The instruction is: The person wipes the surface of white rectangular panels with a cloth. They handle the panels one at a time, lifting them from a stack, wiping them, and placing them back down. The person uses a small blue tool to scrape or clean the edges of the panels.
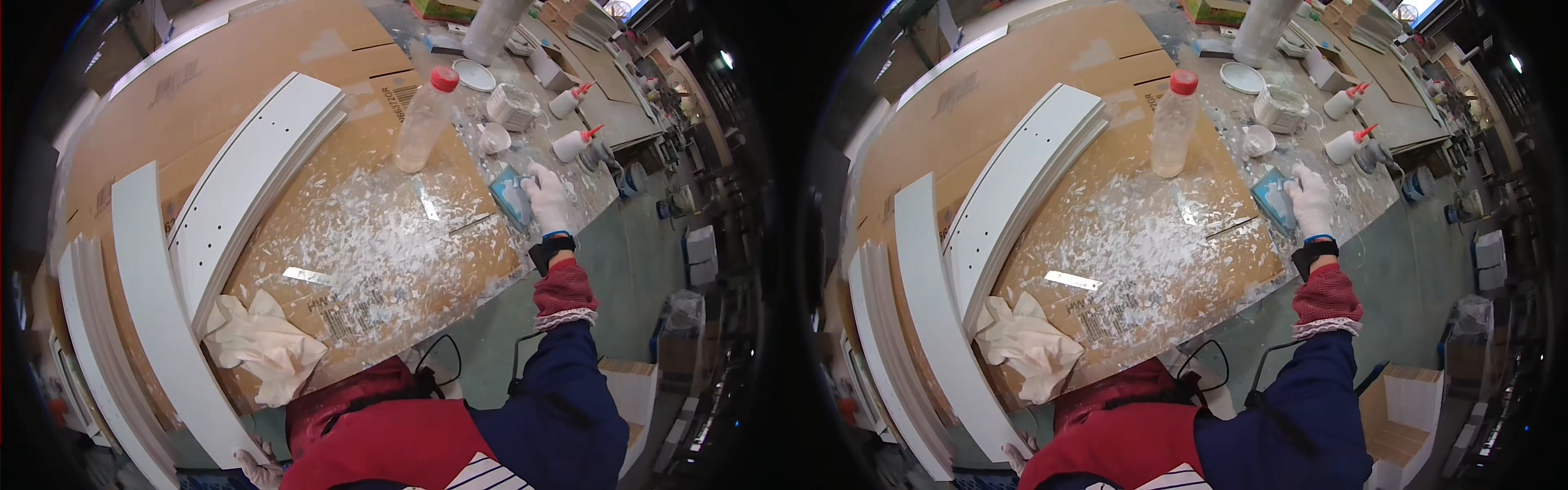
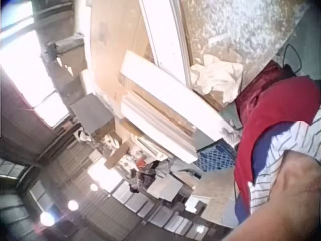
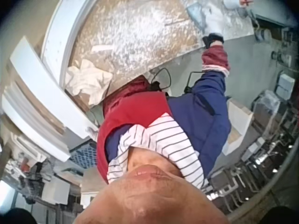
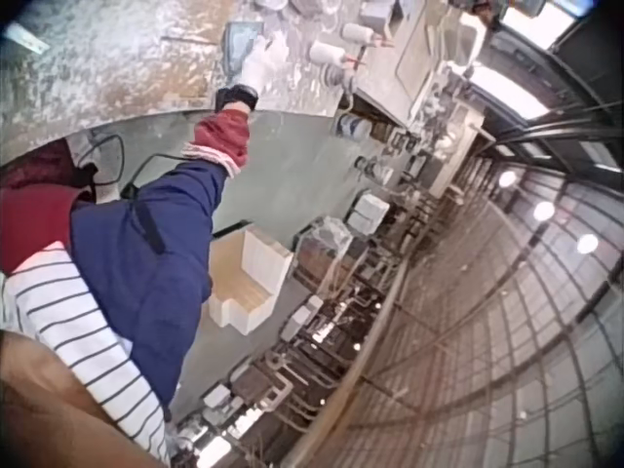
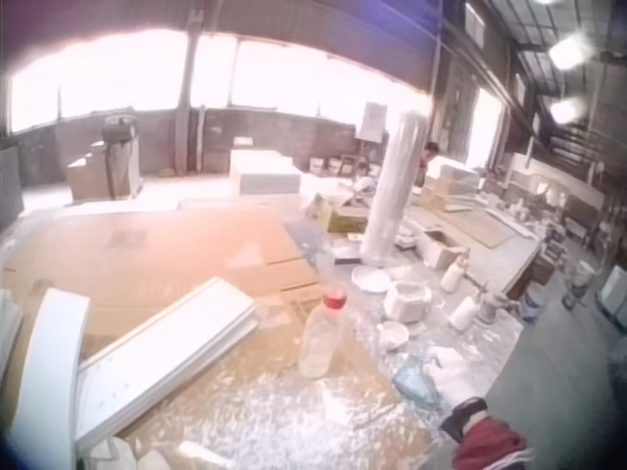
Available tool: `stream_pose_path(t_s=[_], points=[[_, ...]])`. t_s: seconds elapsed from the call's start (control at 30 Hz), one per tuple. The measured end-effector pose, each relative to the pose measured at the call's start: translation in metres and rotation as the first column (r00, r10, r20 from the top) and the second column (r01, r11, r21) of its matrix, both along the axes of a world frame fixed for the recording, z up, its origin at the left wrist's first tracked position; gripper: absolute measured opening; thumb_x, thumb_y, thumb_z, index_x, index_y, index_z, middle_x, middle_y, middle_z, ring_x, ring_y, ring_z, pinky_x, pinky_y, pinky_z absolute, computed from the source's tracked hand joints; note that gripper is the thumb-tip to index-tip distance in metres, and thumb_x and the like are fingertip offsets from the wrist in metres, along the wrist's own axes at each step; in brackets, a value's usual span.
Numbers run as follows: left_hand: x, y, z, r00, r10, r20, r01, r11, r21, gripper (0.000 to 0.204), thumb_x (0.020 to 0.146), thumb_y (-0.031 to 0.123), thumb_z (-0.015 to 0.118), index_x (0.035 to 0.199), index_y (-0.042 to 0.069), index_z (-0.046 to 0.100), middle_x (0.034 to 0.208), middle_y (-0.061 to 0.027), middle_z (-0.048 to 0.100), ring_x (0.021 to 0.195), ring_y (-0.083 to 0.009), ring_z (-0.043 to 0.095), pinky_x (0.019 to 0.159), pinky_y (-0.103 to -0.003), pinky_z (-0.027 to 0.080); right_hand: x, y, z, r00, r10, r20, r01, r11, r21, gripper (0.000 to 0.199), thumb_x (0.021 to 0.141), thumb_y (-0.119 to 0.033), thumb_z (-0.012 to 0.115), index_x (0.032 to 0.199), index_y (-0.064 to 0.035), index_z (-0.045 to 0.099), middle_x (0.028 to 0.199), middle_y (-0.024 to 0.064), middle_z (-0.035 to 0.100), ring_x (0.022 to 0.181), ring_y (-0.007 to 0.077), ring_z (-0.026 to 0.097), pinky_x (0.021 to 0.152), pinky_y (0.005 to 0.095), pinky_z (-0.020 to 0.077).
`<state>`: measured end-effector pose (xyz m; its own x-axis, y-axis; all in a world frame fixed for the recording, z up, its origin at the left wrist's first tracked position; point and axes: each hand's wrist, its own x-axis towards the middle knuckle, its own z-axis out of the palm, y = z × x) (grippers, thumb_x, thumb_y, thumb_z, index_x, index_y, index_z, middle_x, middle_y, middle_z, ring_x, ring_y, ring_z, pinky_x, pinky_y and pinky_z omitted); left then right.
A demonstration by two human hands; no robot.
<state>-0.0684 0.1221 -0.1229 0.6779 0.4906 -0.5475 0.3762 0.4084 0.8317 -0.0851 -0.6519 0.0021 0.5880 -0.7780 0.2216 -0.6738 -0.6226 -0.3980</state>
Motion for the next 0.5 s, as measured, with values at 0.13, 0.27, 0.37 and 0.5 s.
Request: stream_pose_path(t_s=[0.13, 0.27, 0.37, 0.5], points=[[-0.006, -0.012, 0.01, 1.0, -0.015, 0.022, 0.016, 1.0, -0.012, 0.059, 0.088, 0.041, 0.067, 0.13, 0.007, 0.045, 0.113, -0.0135, 0.058, 0.1, -0.0235, 0.058, 0.079, -0.032, 0.053, 0.008, 0.015, 0.002, 0.998, -0.027, 0.059, 0.03, 0.998, -0.055, 0.033, 0.082, -0.022, 0.066, 0.111, -0.007, 0.062, 0.097, 0.0161, 0.062, 0.094, 0.0314, 0.059, 0.083, 0.0396, 0.0452], [-0.003, -0.053, 0.054, 0.991, -0.039, 0.131, 0.066, 0.977, -0.205, 0.043, 0.09, 0.024, 0.063, 0.121, -0.002, 0.048, 0.106, -0.0199, 0.062, 0.088, -0.0344, 0.067, 0.062, -0.042, 0.063, 0.016, 0.04, 0.026, 0.96, -0.03, 0.277, -0.001, 0.994, 0.113, 0.03, 0.086, -0.022, 0.066, 0.105, 0.0006, 0.062, 0.095, 0.01, 0.064, 0.087, 0.0198, 0.058, 0.08, 0.0331, 0.0452], [0.002, -0.047, 0.054, 0.983, -0.07, 0.17, 0.123, 0.938, -0.325, 0.041, 0.089, 0.018, 0.062, 0.121, -0.003, 0.048, 0.106, -0.0209, 0.062, 0.09, -0.0364, 0.066, 0.063, -0.044, 0.063, 0.029, 0.079, 0.044, 0.927, -0.054, 0.37, -0.161, 0.835, 0.525, 0.012, 0.092, -0.014, 0.061, 0.099, -0.0041, 0.062, 0.073, -0.003, 0.057, 0.059, 0.0026, 0.047, 0.051, 0.019, 0.0377], [0.0, -0.045, 0.052, 0.978, -0.106, 0.179, 0.17, 0.906, -0.388, 0.036, 0.089, 0.019, 0.063, 0.117, 0.0, 0.052, 0.105, -0.0204, 0.062, 0.091, -0.0362, 0.065, 0.063, -0.045, 0.063, 0.095, 0.183, 0.069, 0.895, 0.192, 0.403, -0.404, 0.732, 0.548, 0.016, 0.088, -0.012, 0.063, 0.1, -0.0023, 0.063, 0.069, -0.0054, 0.052, 0.056, 0.0007, 0.042, 0.048, 0.0177, 0.0328]])
